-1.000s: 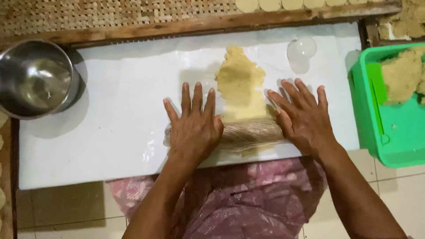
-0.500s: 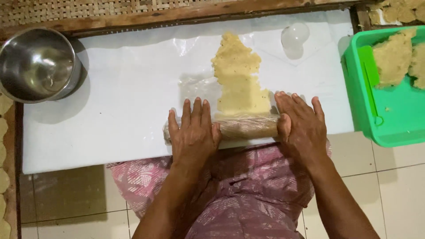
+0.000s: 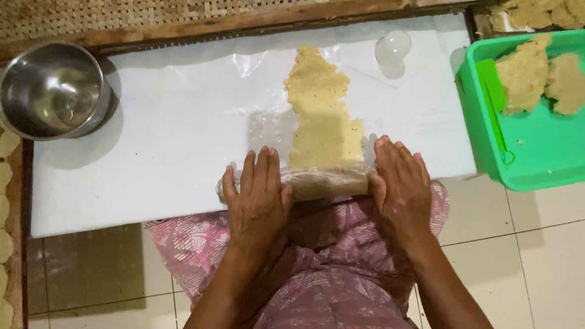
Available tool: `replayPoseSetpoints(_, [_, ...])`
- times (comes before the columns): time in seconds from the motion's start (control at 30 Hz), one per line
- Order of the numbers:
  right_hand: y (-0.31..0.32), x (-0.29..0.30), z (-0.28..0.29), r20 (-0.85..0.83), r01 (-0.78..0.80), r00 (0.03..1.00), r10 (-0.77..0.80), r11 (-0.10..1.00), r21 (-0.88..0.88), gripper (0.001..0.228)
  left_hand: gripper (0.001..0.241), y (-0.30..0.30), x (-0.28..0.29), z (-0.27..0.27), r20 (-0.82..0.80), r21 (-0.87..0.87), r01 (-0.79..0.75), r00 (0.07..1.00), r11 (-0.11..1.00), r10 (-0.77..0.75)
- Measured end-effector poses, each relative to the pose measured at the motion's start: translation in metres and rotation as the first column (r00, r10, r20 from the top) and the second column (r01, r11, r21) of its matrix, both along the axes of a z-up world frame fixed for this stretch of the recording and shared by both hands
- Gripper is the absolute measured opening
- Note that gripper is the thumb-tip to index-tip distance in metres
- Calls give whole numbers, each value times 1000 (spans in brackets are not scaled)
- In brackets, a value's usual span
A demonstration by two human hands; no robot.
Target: Roll out dough and cut into circular shapes using a round cutter.
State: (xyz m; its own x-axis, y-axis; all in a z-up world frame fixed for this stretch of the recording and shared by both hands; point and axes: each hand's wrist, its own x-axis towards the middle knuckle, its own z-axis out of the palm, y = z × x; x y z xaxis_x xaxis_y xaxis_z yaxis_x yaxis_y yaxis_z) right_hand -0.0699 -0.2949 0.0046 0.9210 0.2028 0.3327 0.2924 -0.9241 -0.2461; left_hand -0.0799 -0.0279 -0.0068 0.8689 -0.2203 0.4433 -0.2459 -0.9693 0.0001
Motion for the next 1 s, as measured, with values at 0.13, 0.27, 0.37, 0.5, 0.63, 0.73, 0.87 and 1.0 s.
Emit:
replayPoseSetpoints(0.13, [-9,-11,-6,13,-35,999,35,998,-45,69,63,6,-11,-6,-29,12,33,999,999,-33])
replayPoseSetpoints(0.27, [-27,0,4,-102,-163,984,148,975,-153,78,88,19,-8,-17,-244,3,118,963,993,-114])
replayPoseSetpoints(0.37, [-47,33,22,-143,-249,963,230,959,-136,72,89,20,19,12,-269,-1,160,951,987,-155])
replayPoseSetpoints(0.5, [-46,60,68,-12,-214,977,215,966,-143,73,83,20,53,62,-26,-59,171,985,984,-173])
replayPoseSetpoints(0.63, [-47,49,48,-65,-225,973,220,969,-101,74,84,22,44,36,16,-40,174,985,984,-174])
replayPoseSetpoints(0.73, [-45,23,18,-182,-198,968,172,970,-139,73,91,21,14,20,-240,-66,191,950,979,-201])
replayPoseSetpoints(0.87, [-31,4,2,-155,-154,978,142,986,-68,63,73,14,3,-1,-88,-8,166,982,986,-166])
replayPoseSetpoints(1.0, [-24,32,-16,46,-107,992,116,980,-166,71,87,10,35,-8,39,-1,120,992,993,-120])
